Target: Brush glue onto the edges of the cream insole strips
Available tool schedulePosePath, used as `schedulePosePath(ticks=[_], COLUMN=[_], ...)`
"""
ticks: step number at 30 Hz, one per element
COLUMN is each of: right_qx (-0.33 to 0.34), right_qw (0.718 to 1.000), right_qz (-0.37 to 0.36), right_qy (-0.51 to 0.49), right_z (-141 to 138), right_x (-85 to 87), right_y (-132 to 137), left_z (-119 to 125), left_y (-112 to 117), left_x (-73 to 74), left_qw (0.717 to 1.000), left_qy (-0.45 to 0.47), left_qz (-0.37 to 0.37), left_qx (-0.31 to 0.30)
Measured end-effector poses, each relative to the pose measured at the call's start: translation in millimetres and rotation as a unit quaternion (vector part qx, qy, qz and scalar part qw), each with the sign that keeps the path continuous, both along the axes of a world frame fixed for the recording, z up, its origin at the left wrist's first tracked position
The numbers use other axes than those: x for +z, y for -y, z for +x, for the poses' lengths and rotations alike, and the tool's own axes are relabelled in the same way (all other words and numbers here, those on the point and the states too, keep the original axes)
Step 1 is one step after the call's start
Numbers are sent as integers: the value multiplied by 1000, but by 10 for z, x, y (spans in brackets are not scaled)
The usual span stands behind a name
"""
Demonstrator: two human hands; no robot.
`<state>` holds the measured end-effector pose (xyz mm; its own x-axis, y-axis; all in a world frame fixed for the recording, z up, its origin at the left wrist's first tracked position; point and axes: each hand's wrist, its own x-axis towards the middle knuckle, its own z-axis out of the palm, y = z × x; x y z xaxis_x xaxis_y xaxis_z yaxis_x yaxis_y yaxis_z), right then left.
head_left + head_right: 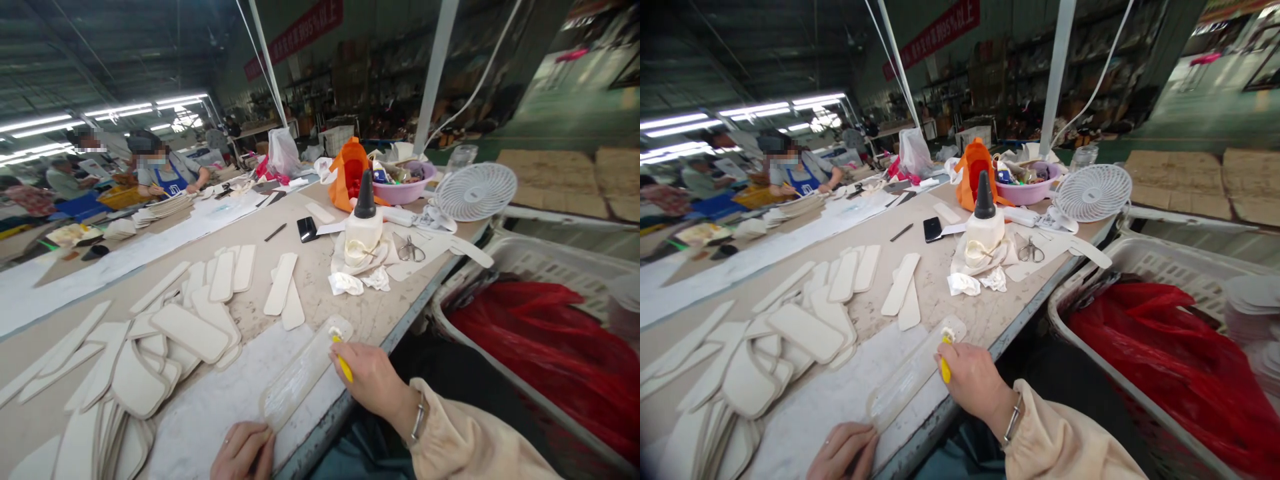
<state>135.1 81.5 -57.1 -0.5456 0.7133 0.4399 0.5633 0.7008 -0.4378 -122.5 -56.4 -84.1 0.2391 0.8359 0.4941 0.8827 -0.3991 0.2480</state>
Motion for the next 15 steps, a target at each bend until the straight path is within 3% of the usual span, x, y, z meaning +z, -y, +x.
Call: schedulePosePath(ticks=[3, 7, 9, 11, 15], right_qx=[87, 170, 138, 60, -95], right_qw=[995, 962, 944, 933, 925], right_qz=[-50, -184, -252, -297, -294], right_qy=[-5, -110, -161, -194, -222], right_z=[-94, -283, -284, -193, 138], right_x=[9, 44, 30, -1, -23], right_y=[175, 415, 370, 207, -212], left_z=[-19, -33, -21, 7, 82], left_y=[14, 29, 38, 45, 24], left_x=[-8, 10, 24, 45, 173], left_qw=[1000, 999, 999, 998, 992], left_qy=[4, -12, -18, -19, -8], left_qz=[-6, -38, -50, -61, -122], left_qx=[-2, -7, -5, 7, 31])
